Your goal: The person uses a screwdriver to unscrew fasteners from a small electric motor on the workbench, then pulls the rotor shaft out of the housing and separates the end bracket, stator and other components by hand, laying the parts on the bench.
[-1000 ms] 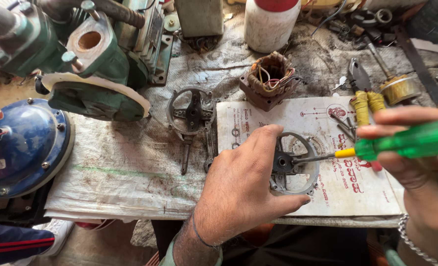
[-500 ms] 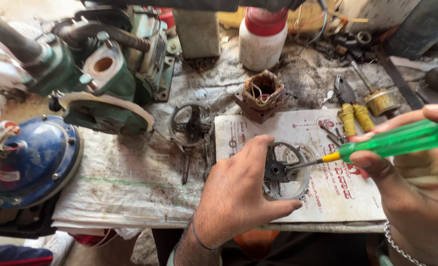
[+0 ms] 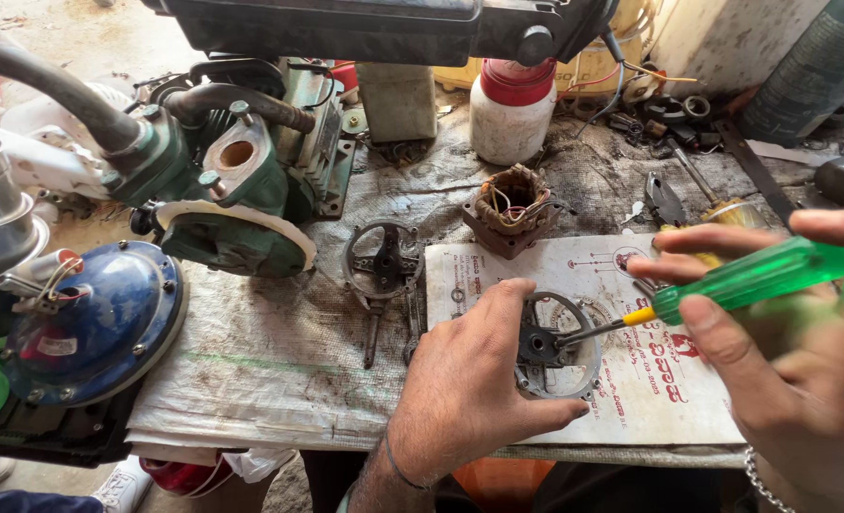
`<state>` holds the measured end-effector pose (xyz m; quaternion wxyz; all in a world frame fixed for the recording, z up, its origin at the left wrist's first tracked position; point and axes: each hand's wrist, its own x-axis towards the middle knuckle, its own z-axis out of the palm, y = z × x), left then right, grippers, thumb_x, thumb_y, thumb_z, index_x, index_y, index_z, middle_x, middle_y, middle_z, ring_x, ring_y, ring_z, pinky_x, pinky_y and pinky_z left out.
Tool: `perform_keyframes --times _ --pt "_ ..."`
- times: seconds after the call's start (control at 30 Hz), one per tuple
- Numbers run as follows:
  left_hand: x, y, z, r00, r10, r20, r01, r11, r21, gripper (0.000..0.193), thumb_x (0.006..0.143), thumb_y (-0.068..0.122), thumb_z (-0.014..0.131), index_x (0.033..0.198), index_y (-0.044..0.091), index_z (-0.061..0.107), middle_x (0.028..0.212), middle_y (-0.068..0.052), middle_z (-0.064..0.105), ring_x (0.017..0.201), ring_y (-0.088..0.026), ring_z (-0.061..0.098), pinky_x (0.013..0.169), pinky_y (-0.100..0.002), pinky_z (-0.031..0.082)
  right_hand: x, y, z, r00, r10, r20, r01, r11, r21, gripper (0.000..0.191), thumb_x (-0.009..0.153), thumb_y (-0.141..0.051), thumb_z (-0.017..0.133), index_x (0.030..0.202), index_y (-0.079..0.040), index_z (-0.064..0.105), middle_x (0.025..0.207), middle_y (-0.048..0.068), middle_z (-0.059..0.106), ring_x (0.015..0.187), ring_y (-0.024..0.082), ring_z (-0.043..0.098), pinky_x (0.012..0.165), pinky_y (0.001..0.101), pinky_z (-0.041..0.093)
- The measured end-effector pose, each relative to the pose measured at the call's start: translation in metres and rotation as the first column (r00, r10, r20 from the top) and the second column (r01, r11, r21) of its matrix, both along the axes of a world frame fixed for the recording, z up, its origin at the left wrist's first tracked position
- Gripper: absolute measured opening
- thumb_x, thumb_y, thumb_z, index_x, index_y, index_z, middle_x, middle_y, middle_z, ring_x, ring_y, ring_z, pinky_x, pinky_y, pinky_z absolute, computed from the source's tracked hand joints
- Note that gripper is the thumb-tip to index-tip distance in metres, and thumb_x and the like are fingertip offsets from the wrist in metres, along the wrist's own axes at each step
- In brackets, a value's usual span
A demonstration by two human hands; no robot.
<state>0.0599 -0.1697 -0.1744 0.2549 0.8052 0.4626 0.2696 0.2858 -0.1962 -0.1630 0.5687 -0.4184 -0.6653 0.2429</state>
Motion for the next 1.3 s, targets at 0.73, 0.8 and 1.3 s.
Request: perform_keyframes --times 0.73,0.8,1.3 --pt "-0.001 -0.001 0.000 1.000 0.001 0.004 -0.001 0.999 0.041 0.104 0.062 0.050 0.092 0.139 -0.005 0.047 0.126 -0.022 0.065 0.111 -0.038 0.068 0.089 -0.047 0.056 -0.011 0.002 0.003 0.984 -0.095 -0.149 0.091 0.995 -0.028 0.074 0.095 0.010 0.067 0.151 -0.017 0.027 0.118 0.021 0.052 0.104 0.027 0.063 0.087 0.0338 0.058" --pt "-0.001 0.000 0.001 1.000 0.002 -0.002 -0.002 1.000 -0.001 0.103 0.061 0.049 0.091 0.139 -0.003 0.048 0.126 -0.021 0.066 0.112 -0.037 0.068 0.090 -0.046 0.056 -0.010 -0.001 0.009 0.984 -0.158 -0.082 0.149 0.983 -0.108 0.072 0.091 0.008 0.062 0.148 -0.018 0.025 0.129 0.021 0.058 0.114 0.030 0.070 0.083 0.0351 0.060" --pt "0.000 0.000 0.004 0.999 0.009 -0.034 -0.010 0.999 -0.053 0.104 0.060 0.049 0.091 0.139 -0.002 0.047 0.126 -0.020 0.066 0.111 -0.036 0.068 0.090 -0.047 0.055 -0.014 0.001 0.013 0.989 -0.090 -0.113 0.087 0.996 -0.037 0.081 0.089 0.014 0.064 0.154 -0.017 0.026 0.120 0.021 0.050 0.108 0.028 0.061 0.102 0.0422 0.057"
